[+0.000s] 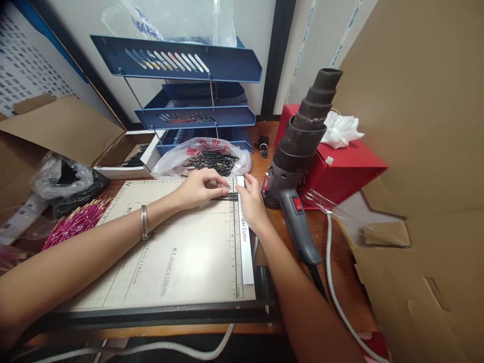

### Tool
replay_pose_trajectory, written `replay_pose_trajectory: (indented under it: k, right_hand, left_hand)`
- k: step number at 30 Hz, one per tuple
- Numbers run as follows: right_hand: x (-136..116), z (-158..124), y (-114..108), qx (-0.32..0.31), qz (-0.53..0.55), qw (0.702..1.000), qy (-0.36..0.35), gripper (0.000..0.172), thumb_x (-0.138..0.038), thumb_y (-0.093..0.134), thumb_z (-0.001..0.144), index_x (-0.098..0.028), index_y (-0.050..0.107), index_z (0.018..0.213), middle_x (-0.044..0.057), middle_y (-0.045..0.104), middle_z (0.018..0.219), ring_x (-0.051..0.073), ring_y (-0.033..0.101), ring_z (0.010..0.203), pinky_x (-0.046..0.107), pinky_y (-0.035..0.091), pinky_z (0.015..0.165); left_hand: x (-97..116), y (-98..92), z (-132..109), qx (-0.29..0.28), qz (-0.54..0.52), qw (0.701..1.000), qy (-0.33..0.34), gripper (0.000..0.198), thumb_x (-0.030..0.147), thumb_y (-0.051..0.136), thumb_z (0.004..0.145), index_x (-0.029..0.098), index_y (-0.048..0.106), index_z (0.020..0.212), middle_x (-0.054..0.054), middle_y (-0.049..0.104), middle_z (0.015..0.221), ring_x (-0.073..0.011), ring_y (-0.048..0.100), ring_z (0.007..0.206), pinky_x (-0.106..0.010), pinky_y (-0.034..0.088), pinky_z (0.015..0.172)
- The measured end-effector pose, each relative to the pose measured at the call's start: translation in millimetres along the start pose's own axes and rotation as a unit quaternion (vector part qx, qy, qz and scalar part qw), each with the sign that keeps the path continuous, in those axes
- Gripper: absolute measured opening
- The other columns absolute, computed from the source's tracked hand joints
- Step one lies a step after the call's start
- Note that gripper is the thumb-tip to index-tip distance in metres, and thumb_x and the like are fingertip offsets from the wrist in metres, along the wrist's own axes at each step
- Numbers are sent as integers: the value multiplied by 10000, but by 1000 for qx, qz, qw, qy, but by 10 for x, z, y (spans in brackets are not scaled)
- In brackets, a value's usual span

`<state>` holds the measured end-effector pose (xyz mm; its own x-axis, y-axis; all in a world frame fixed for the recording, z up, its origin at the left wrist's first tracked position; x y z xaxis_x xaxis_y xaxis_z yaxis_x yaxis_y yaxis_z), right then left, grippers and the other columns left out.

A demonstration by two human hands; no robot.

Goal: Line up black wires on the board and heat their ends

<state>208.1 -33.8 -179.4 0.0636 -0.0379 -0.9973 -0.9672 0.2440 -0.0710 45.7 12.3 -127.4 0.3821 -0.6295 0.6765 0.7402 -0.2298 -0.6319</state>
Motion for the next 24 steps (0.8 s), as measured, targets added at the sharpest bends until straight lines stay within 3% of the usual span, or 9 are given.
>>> replay_pose_trajectory:
  k: [5,12,19,24]
  right_hand:
    - [-73,51,72,-23,27,999,11,771,-478,636,740,-186,502,1441,145,525,1653,319,490,1568,534,340,1360]
    - [-104,175,95,-44,-5,999,6,700,-437,663,666,-193,637,1322,111,722,1408,347,645,1379,526,478,1246]
    - [-65,136,94,-56,48,997,21,700,-395,740,622,-232,625,1294,97,731,1397,337,660,1359,512,515,1190]
    - [-90,120,97,-35,83,995,38,712,-333,804,537,-218,636,1219,96,746,1331,325,661,1325,482,471,1217]
  left_hand:
    - [-69,43,19,-34,-6,999,0,113,274,762,863,249,867,897,-12,790,842,-189,690,830,-335,510,798]
    - [-43,-60,0,-43,68,994,73,172,294,678,932,232,837,910,-44,771,878,-216,651,863,-374,473,837]
    - [-80,-138,-36,-46,122,991,28,182,315,660,943,237,823,920,-27,793,917,-244,669,958,-430,360,909]
    - [-52,-153,-89,-52,110,992,20,169,292,666,940,233,824,923,-22,799,928,-226,685,947,-417,368,922]
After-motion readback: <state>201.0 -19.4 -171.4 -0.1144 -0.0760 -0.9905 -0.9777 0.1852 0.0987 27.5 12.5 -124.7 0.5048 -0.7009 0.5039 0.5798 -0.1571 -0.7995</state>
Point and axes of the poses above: each hand's wrist, its own z-axis towards the middle knuckle, its own y-axis out of the palm, x = y × z, the point moved 7 cm from there along z, towards the middle knuckle
